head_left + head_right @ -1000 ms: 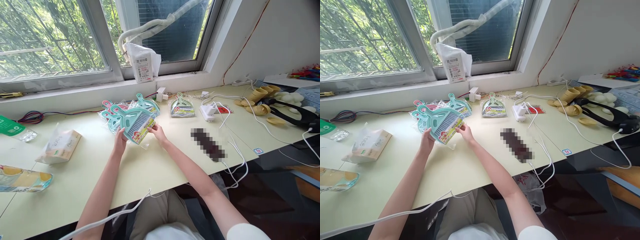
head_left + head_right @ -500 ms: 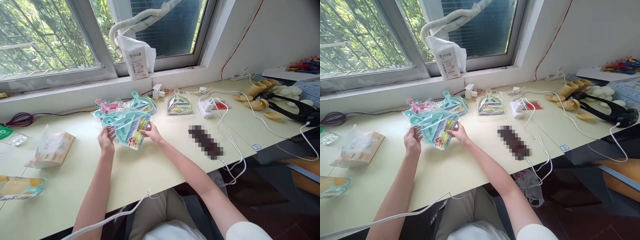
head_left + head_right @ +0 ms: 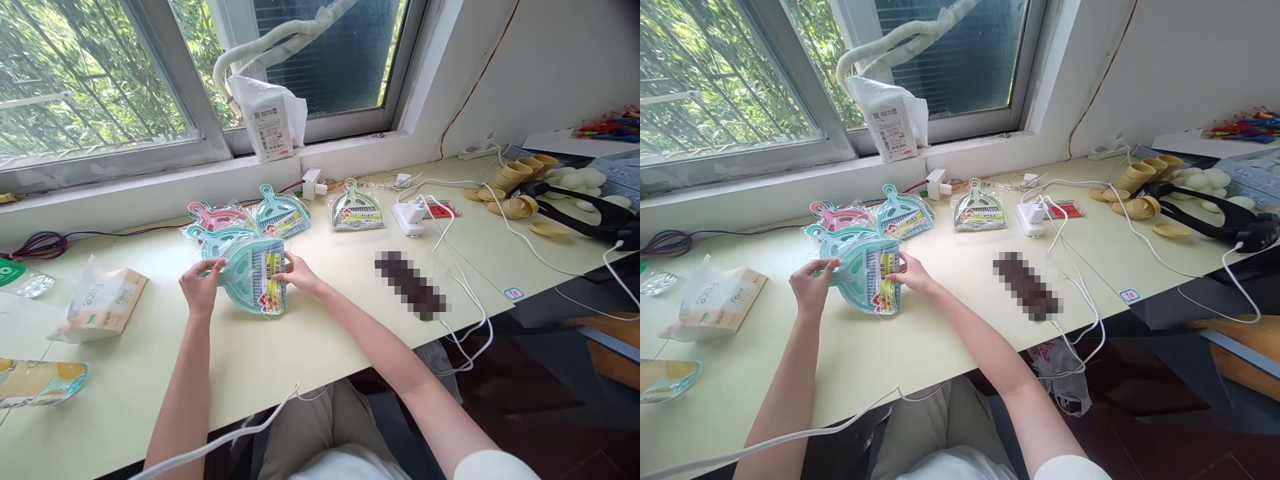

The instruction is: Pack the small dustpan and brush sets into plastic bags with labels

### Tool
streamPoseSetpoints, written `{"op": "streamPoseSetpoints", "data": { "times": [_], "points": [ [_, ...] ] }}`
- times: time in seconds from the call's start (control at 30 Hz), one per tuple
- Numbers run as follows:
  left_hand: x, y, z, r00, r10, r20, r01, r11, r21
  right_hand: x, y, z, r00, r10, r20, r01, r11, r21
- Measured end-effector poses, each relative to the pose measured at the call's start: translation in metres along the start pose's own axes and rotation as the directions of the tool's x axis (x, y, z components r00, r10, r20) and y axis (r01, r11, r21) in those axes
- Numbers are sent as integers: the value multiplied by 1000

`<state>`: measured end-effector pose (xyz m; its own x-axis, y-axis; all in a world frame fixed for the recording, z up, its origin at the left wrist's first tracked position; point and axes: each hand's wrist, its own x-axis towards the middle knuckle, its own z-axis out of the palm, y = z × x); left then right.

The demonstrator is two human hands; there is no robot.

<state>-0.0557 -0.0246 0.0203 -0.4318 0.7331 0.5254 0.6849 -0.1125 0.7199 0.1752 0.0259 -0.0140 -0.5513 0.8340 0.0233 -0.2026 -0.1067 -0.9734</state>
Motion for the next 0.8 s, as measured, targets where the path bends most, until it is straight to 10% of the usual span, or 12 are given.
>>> {"op": "streamPoseSetpoints", "data": {
  "times": [0.13,0.27,0.33,0.47,0.57,0.67,0.8],
  "points": [
    [15,-31,-15,934,-196,-299,160,977,-140,0,-4,-4,998,-14,-67,15,1000,12],
    [27,-62,-52,662,-404,-632,536,844,23,1,-7,-11,979,-30,-201,48,995,85],
    [25,-64,-63,597,-388,-703,636,763,119,1,-7,-12,969,-28,-246,60,990,127],
    [8,-29,-40,780,54,-623,179,935,306,0,-7,-12,959,-39,-282,94,979,183],
    [-10,7,6,983,-23,-180,-16,976,-215,-2,-9,-12,962,-67,-264,123,971,203],
    [-30,27,45,946,-91,311,256,796,-548,-2,-13,-14,978,-73,-196,110,976,186],
    [-44,26,61,922,-182,341,366,693,-622,4,-15,-24,946,-82,-313,98,994,37]
  ]
}}
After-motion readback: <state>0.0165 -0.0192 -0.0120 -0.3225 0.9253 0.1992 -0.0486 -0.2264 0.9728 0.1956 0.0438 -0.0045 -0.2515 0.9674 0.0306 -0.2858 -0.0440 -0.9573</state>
